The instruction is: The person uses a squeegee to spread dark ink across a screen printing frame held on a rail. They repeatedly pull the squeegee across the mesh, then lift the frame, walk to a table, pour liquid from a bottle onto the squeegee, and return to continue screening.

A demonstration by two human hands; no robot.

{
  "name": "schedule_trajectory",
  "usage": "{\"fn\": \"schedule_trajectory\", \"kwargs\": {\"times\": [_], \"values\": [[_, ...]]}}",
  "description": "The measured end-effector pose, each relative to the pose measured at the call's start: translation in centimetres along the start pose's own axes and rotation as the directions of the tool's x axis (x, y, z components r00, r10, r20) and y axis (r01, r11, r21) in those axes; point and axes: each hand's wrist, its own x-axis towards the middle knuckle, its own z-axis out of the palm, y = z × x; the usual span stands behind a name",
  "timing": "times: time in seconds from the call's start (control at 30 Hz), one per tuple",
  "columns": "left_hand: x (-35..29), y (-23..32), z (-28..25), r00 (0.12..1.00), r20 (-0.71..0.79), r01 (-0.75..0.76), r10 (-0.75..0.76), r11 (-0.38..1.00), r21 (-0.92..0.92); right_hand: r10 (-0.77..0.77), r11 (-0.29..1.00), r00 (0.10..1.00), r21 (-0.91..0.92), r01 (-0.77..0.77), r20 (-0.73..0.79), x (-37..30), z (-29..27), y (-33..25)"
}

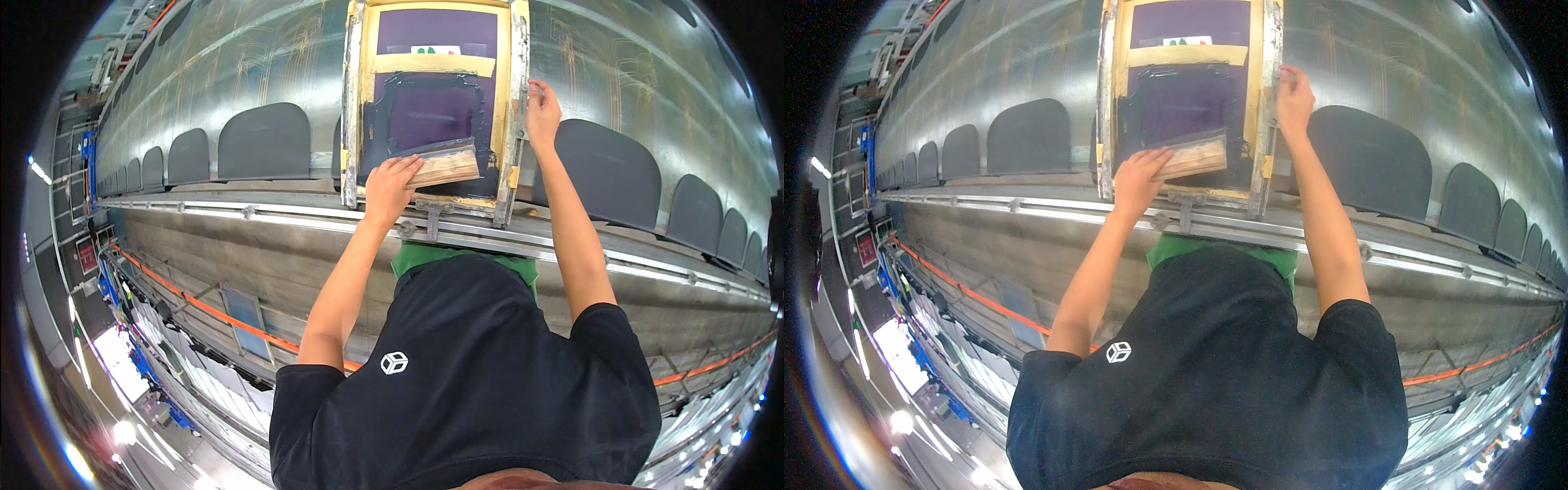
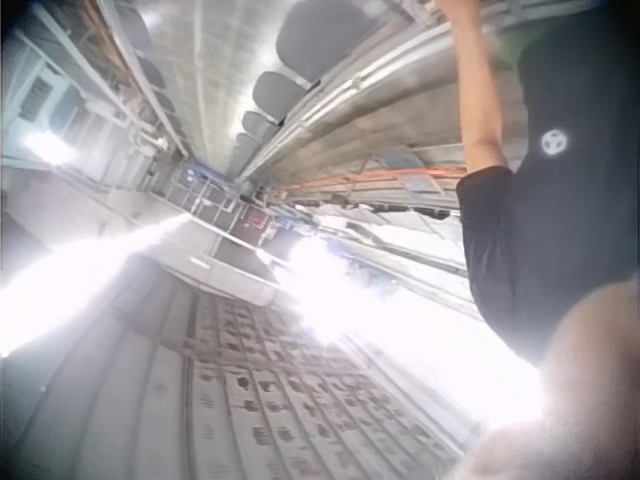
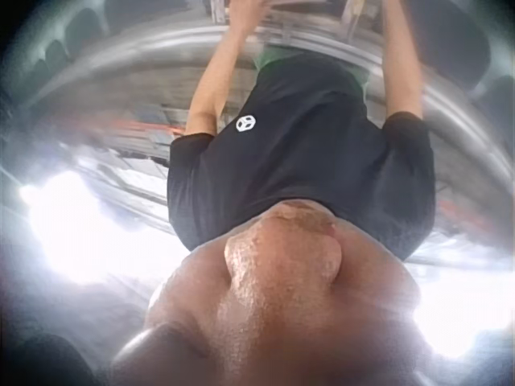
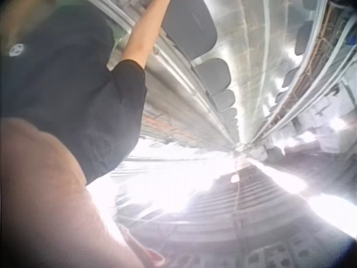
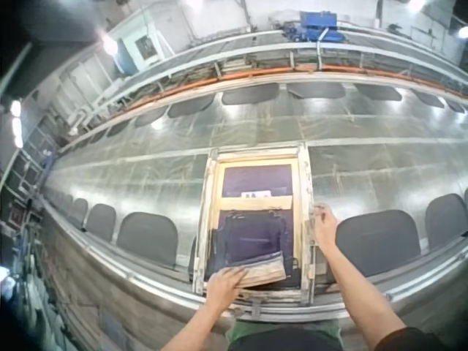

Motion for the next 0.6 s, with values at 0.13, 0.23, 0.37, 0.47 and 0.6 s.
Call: {"fn": "schedule_trajectory", "kwargs": {"times": [0.13,0.23,0.37,0.47,0.6], "values": [[-1.5,-3.6,-0.5,1.000,0.009,-0.024,0.024,1.000,-0.019,0.033,0.997,0.999,-0.076,-0.033,0.007,-0.9,2.6,-0.3],[-3.5,-5.2,-0.7,0.996,0.040,-0.083,0.082,0.997,0.010,0.039,0.992,0.999,-0.116,-0.040,-0.012,-1.2,3.2,-0.4],[-4.7,-5.9,-1.0,0.971,0.158,-0.180,0.181,0.983,-0.018,0.057,0.986,0.998,-0.157,-0.058,-0.013,-0.9,3.5,0.3],[-2.1,-6.8,-0.2,0.969,0.152,-0.198,0.195,0.980,0.004,0.068,0.975,0.996,-0.216,-0.056,0.049,-0.3,2.8,0.8],[7.2,-8.5,-1.0,0.988,0.061,-0.128,0.139,0.979,-0.158,-0.246,0.548,0.928,-0.749,0.372,0.281,0.2,0.7,-2.7]]}}
